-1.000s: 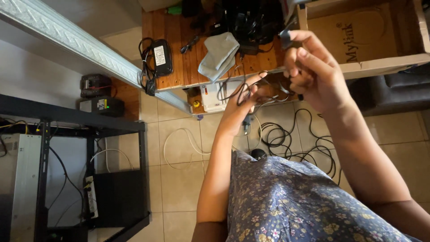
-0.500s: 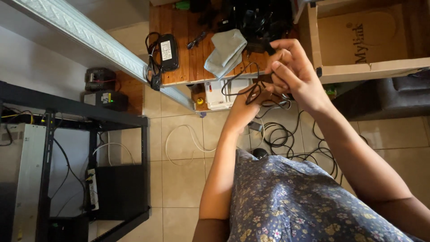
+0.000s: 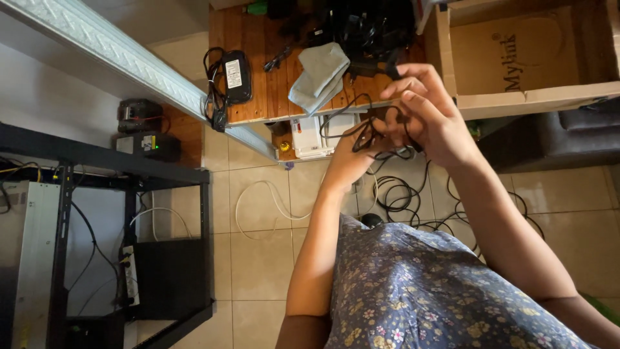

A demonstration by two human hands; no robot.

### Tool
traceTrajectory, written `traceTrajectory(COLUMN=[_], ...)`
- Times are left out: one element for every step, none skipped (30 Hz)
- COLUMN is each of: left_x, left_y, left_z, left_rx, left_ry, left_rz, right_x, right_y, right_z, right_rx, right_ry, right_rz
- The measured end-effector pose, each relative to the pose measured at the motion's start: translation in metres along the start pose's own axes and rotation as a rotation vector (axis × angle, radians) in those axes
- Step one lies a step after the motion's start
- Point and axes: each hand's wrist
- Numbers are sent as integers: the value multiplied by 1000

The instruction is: The person gathers and untangles several black cables on a wooden shelf, then coils them and places them into a cardboard box. The person also briefly handles a light-colored cloth during the process.

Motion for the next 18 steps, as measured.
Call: traceTrajectory(left_x=[-1, -2, -5, -7, -10, -14, -17, -20, -20, -19, -17, -16, -15, -13, -12, -12, -12, -13], left_y=[0, 0, 0, 0, -2, -3, -4, -4, -5, -5, -5, -7, -9, -10, -11, -10, -10, -10], left_z=[-1, -1, -1, -2, -2, -3, -5, -7, -9, -11, -13, -14, -15, -15, -14, -13, -12, -10], left_rx=[-26, -50, -74, -80, -86, -92, -94, -97, -101, -119, -136, -151, -125, -100, -76, -86, -96, -105], left_ry=[-4, -8, -13, 2, 17, 31, 44, 58, 71, 44, 16, -12, 10, 32, 54, 81, 107, 134], left_rz=[-2, -2, -2, 5, 12, 17, 0, -17, -34, -45, -56, -68, -68, -69, -71, -66, -60, -55], right_x=[-2, -5, -8, -12, -17, -22, -26, -29, -31, -32, -31, -28, -25, -21, -17, -14, -12, -9], right_y=[1, 2, 2, 3, 3, 3, 4, 6, 8, 9, 11, 12, 14, 16, 17, 19, 20, 21], right_z=[4, 7, 10, 13, 17, 20, 22, 24, 25, 26, 23, 18, 13, 8, 2, -2, -5, -7], right_rx=[1, -2, -6, -8, -49, -90, -131, -106, -81, -54, -39, -26, -13, -43, -73, -103, -107, -112], right_ry=[27, 102, 177, 251, 353, 454, 556, 528, 499, 469, 469, 470, 471, 444, 417, 389, 440, 490], right_rz=[10, -10, -30, -50, -42, -33, -24, 1, 25, 50, 53, 59, 64, 69, 75, 81, 46, 12])
Point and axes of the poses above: each hand's wrist, its own y-axis away from the middle knuckle, its own x-axis out of the palm, z = x × y, and after that the axes turned 15 degrees about -y, right-handed
